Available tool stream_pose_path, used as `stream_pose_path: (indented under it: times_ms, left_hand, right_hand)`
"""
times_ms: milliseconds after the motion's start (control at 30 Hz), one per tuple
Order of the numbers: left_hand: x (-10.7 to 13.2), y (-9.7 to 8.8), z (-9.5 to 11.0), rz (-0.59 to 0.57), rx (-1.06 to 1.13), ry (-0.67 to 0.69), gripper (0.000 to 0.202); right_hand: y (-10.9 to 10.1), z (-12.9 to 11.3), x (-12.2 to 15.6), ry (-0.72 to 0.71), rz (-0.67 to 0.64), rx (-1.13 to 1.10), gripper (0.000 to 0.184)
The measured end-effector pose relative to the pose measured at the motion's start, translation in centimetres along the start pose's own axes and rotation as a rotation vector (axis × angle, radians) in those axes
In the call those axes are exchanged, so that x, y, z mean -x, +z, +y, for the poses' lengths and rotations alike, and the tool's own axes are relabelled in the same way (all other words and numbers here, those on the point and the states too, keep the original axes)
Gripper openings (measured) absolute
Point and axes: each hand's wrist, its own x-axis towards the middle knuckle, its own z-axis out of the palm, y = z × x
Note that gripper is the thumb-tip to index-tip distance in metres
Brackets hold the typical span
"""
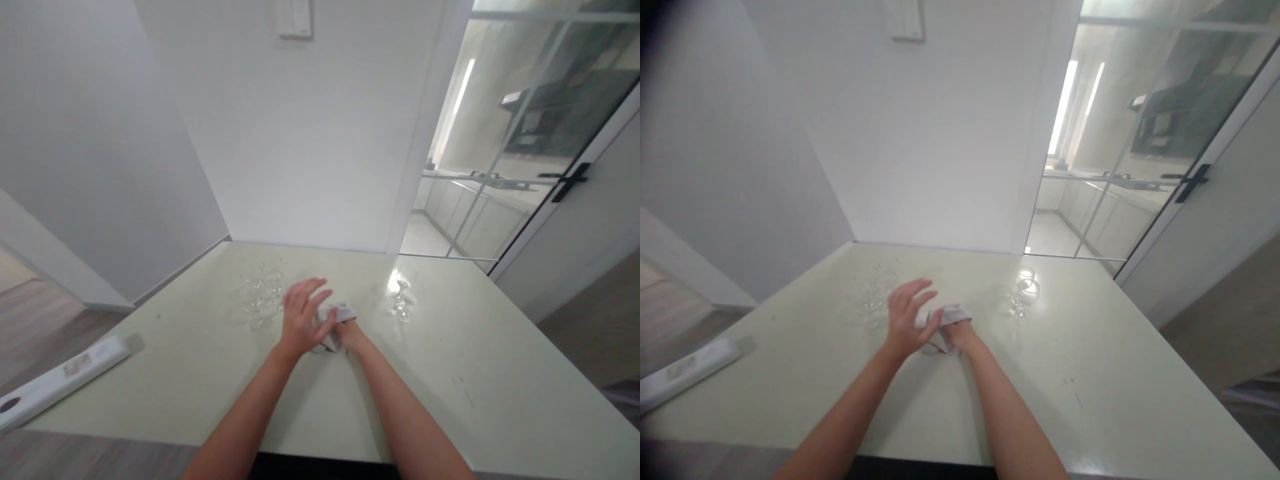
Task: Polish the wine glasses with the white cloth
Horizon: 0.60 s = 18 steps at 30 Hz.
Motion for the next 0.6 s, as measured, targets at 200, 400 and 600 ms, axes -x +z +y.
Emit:
stream_pose_path:
  times_ms: [200,400,600]
  left_hand:
    - [3.7,-3.0,-7.3,0.498,-0.115,-0.489,0.073]
    - [4.3,-1.7,-8.2,0.542,-0.001,-0.849,0.073]
    - [4.4,-1.2,-8.4,0.499,0.097,-1.007,0.058]
  right_hand:
    - [-0.6,-0.2,0.1,0.056,-0.104,-0.108,0.037]
    - [-0.5,-1.2,0.2,0.083,-0.094,-0.097,0.045]
    - [-0.6,-1.5,0.4,0.101,-0.077,-0.137,0.045]
